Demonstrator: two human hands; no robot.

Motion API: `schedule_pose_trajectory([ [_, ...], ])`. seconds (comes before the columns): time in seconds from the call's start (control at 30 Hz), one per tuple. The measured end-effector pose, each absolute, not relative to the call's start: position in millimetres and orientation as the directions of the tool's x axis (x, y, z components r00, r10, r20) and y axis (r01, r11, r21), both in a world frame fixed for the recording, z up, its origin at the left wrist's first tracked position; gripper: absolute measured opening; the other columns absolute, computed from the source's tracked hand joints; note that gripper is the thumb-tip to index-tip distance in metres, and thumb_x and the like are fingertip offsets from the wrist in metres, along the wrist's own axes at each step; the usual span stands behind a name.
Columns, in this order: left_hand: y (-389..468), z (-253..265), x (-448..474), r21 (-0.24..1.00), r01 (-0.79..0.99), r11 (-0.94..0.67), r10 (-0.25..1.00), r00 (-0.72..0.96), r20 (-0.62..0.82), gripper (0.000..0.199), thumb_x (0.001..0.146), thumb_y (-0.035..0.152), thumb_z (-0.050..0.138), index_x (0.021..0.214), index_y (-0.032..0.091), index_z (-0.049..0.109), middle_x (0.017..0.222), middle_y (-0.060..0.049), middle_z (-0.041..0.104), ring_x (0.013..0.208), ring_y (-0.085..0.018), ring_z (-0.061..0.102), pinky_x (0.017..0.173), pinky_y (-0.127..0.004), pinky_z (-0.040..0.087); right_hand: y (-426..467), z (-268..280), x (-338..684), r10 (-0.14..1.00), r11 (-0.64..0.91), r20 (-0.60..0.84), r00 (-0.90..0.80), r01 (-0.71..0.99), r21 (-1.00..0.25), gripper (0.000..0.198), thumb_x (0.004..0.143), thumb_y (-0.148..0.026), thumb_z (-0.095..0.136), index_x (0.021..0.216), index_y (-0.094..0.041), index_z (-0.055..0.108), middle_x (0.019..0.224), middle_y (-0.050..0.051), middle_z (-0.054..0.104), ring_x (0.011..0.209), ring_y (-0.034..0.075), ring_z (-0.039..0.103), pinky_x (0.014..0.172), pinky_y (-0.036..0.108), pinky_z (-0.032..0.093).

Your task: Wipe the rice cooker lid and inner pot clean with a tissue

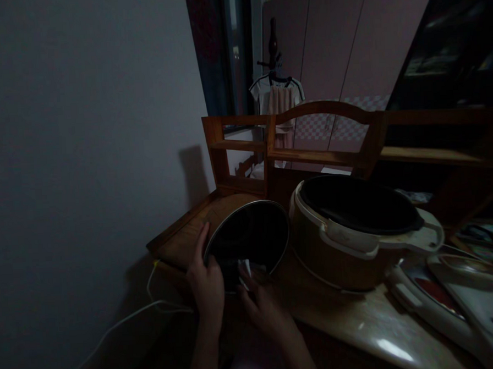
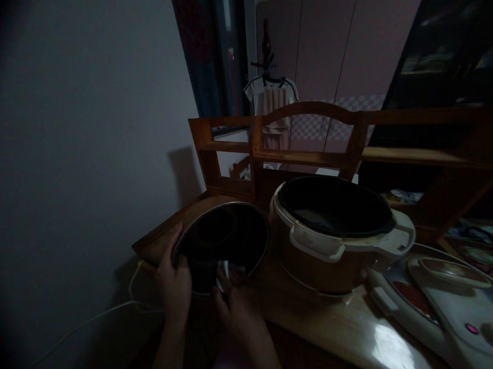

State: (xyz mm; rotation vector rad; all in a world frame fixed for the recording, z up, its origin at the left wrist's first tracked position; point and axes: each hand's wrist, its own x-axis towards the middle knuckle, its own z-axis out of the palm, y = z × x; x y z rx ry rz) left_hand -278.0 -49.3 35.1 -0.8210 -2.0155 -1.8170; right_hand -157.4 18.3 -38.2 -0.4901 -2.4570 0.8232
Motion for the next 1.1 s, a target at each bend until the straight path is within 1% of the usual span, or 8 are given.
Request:
schedule_pose_trajectory([
  [0.1,-48,38,-273,0.791,0.611,0.034,0.237,-0.774,0.587,0.066,0.083,0.001,0.041,0.141,0.029,0.053,0.149,0.001,0.05,0.141,-0.019,0.041,0.121,-0.037,0.027,19,-42,-157,0.491,0.738,0.33,-0.806,0.183,-0.65,0.045,0.101,-0.036,0.046,0.146,-0.031,0.046,0.145,0.006,0.054,0.136,0.021,0.048,0.113,0.041,0.039],
  [0.2,-47,38,-272,0.785,0.619,0.034,0.25,-0.765,0.593,0.064,0.084,0.002,0.042,0.141,0.029,0.053,0.15,0.001,0.05,0.142,-0.019,0.041,0.121,-0.037,0.027,21,-45,-157,0.492,0.735,0.347,-0.798,0.168,-0.657,0.042,0.101,-0.036,0.047,0.143,-0.03,0.051,0.143,0.007,0.056,0.135,0.022,0.049,0.112,0.043,0.039],
  [0.43,-48,31,-283,0.805,0.594,0.0,0.168,-0.793,0.585,0.062,0.085,0.003,0.043,0.141,0.028,0.053,0.147,0.0,0.052,0.139,-0.021,0.045,0.12,-0.039,0.03,19,-32,-155,0.47,0.718,0.402,-0.786,0.076,-0.691,0.038,0.099,-0.03,0.053,0.137,-0.031,0.057,0.136,0.007,0.061,0.129,0.022,0.053,0.11,0.042,0.039],
  [0.6,-48,27,-293,0.823,0.567,0.007,0.157,-0.814,0.559,0.06,0.086,0.006,0.044,0.14,0.028,0.054,0.142,-0.001,0.057,0.136,-0.022,0.048,0.118,-0.041,0.032,7,-31,-167,0.476,0.582,0.359,-0.803,-0.019,-0.813,0.035,0.096,-0.029,0.057,0.13,-0.028,0.063,0.122,0.006,0.069,0.115,0.023,0.062,0.1,0.037,0.047],
  [0.67,-48,27,-295,0.821,0.571,0.01,0.155,-0.812,0.563,0.059,0.086,0.006,0.045,0.139,0.028,0.056,0.141,-0.001,0.058,0.135,-0.022,0.049,0.118,-0.041,0.032,1,-34,-174,0.457,0.51,0.347,-0.819,-0.079,-0.857,0.039,0.093,-0.028,0.062,0.131,-0.028,0.062,0.121,0.005,0.07,0.114,0.023,0.063,0.099,0.036,0.048],
  [0.73,-48,25,-297,0.818,0.575,0.008,0.151,-0.81,0.567,0.059,0.084,0.005,0.045,0.138,0.027,0.057,0.14,-0.002,0.059,0.134,-0.022,0.05,0.118,-0.042,0.032,-3,-38,-178,0.442,0.484,0.363,-0.82,-0.123,-0.866,0.048,0.087,-0.021,0.067,0.134,-0.029,0.06,0.124,0.004,0.069,0.116,0.023,0.062,0.1,0.036,0.047],
  [0.93,-50,22,-303,0.832,0.554,0.0,0.144,-0.824,0.548,0.056,0.085,0.008,0.047,0.136,0.027,0.059,0.138,-0.003,0.061,0.131,-0.024,0.053,0.117,-0.043,0.033,-4,-48,-182,0.409,0.545,0.405,-0.818,-0.137,-0.827,0.068,0.081,-0.001,0.054,0.141,-0.034,0.052,0.127,0.004,0.067,0.116,0.02,0.061,0.101,0.036,0.046],
  [1.1,-53,19,-308,0.844,0.537,0.005,0.143,-0.835,0.531,0.057,0.084,0.009,0.048,0.137,0.027,0.058,0.138,-0.004,0.061,0.133,-0.024,0.051,0.117,-0.044,0.033,-1,-51,-184,0.392,0.583,0.429,-0.814,-0.141,-0.8,0.076,0.074,0.003,0.051,0.141,-0.033,0.053,0.126,0.004,0.067,0.115,0.021,0.06,0.102,0.037,0.044],
])
